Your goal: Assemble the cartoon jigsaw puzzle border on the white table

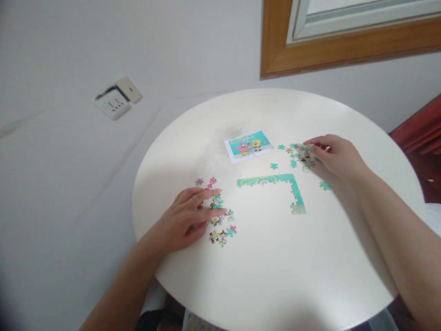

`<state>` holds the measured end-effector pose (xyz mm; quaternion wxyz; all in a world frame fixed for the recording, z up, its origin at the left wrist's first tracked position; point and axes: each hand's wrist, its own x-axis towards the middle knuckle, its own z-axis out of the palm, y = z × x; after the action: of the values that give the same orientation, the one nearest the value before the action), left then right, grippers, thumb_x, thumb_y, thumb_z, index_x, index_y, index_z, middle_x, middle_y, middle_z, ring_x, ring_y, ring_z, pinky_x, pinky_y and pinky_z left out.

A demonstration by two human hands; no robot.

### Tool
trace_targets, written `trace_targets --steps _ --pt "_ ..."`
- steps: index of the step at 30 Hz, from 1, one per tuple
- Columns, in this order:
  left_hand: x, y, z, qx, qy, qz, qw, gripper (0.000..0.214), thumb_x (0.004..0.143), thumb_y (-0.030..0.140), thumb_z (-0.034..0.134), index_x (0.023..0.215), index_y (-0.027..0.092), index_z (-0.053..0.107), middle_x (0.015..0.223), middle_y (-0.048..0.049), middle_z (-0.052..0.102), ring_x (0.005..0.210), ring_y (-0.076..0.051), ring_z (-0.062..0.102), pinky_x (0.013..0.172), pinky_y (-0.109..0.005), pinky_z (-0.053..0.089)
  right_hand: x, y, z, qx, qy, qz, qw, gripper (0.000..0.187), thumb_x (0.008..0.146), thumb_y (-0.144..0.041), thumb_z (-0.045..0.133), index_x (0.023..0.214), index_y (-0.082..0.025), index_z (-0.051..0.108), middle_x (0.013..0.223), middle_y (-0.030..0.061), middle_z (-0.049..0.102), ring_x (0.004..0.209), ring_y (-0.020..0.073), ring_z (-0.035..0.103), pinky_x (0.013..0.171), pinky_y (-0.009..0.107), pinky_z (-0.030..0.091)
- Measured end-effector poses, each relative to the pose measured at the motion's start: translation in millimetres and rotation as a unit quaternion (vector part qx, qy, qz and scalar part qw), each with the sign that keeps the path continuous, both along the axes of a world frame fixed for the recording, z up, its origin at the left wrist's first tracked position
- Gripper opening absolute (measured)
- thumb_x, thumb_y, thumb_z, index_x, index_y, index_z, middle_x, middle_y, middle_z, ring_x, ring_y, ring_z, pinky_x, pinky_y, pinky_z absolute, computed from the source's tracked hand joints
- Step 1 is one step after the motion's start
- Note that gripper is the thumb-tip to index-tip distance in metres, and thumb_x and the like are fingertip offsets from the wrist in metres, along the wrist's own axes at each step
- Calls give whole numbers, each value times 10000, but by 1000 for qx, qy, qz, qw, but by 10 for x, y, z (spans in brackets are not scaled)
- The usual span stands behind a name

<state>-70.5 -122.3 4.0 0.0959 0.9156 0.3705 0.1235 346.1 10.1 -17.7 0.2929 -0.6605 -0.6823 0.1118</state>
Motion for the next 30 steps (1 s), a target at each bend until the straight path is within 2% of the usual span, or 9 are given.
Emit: trace_targets --steps 4,9,15,21,26,30 --pt "-8 16 -1 -1 -4 1 1000 506 843 96 532 1277 336 633 1471 -32 487 1306 -279 429 1120 -485 338 -5 0 0 1 -1 -1 1000 350 799 -422 558 991 -225 773 866 57 718 680 188 565 654 332 415" --pt "-61 54 28 20 -82 -11 996 488 848 73 513 1247 323 642 1427 -49 517 1266 -258 466 1090 -474 379 -16 -4 9 0 9 3 1000 358 804 -433 554 992 -219 771 917 68 732 724 203 593 656 332 422" --pt "-116 78 7 50 -111 28 992 498 855 39 502 1241 321 644 1349 -56 558 1220 -251 490 1043 -465 410 -1 7 7 6 9 8 1000 367 810 -435 561 1003 -207 775 895 70 731 673 182 567 641 322 416" --pt "-187 110 -1 122 -154 125 973 452 877 36 486 1175 312 685 1254 -48 595 1146 -234 528 1001 -439 434 18 13 -4 12 11 11 1000 377 820 -429 555 1027 -201 772 910 71 728 693 179 566 666 321 418" --pt "-250 99 2 172 -238 221 930 383 884 67 510 1093 309 721 1173 -39 617 1098 -223 548 969 -421 462 4 2 6 13 8 3 1000 355 808 -417 562 1006 -215 777 896 63 731 673 180 558 647 322 410" --pt "-281 94 -15 174 -283 252 909 307 894 108 541 1044 297 731 1090 -38 610 1061 -210 569 955 -410 476 24 8 -14 13 16 9 1000 355 809 -434 576 1014 -223 774 911 58 732 694 183 572 662 324 416"
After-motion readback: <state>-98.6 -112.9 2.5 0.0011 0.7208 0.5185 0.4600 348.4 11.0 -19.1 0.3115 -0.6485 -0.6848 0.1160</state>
